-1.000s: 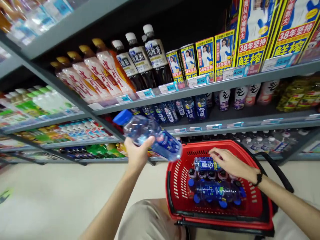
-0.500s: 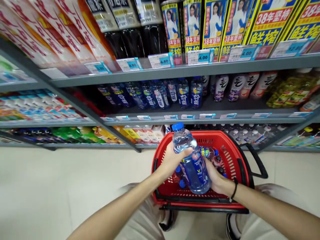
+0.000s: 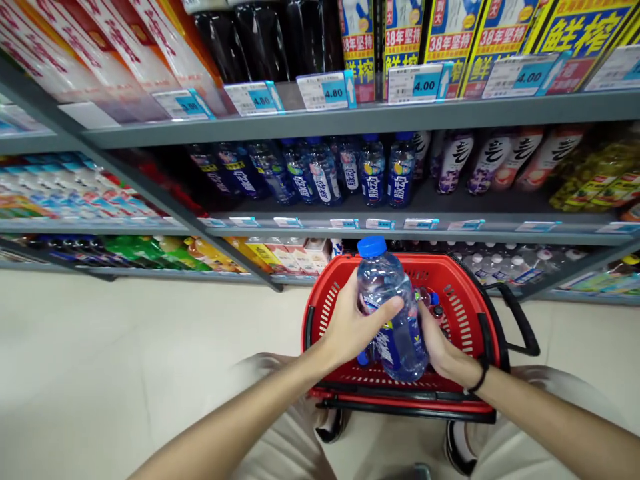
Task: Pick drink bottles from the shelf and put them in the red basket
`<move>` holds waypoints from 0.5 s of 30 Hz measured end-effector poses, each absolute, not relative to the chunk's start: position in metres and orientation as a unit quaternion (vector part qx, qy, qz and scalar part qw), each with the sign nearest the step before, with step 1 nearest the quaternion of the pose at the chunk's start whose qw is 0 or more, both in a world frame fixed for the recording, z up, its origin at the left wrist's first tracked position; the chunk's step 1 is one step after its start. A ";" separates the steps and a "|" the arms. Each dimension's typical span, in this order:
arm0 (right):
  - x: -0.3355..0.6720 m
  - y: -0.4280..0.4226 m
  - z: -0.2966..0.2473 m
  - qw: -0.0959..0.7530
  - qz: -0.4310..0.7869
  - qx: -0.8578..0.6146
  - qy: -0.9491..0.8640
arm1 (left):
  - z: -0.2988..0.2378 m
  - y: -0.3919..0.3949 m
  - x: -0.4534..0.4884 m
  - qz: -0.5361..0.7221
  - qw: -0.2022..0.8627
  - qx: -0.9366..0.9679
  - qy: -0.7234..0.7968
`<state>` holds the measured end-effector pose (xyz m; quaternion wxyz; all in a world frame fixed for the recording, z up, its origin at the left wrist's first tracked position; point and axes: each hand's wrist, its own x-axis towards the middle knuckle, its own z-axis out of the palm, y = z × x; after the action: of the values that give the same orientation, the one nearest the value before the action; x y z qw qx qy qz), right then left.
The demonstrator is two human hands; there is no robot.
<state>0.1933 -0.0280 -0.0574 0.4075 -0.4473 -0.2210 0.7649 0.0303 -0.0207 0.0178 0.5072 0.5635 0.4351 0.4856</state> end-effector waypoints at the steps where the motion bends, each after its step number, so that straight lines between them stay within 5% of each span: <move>1: 0.195 -0.029 -0.061 0.404 0.770 -0.440 -0.224 | 0.019 -0.023 0.030 0.479 0.515 0.584 0.406; 8: 0.199 -0.053 -0.079 0.290 0.859 -0.335 -0.255 | 0.023 -0.028 0.020 0.425 0.596 0.632 0.253; 15: 0.189 -0.055 -0.072 0.210 0.932 -0.142 -0.258 | 0.018 -0.013 0.021 0.477 0.696 0.477 0.246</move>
<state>0.1887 -0.0551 -0.0723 0.2097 -0.1425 -0.2578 0.9323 0.0212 -0.0133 0.0176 0.6960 0.4771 0.2461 0.4769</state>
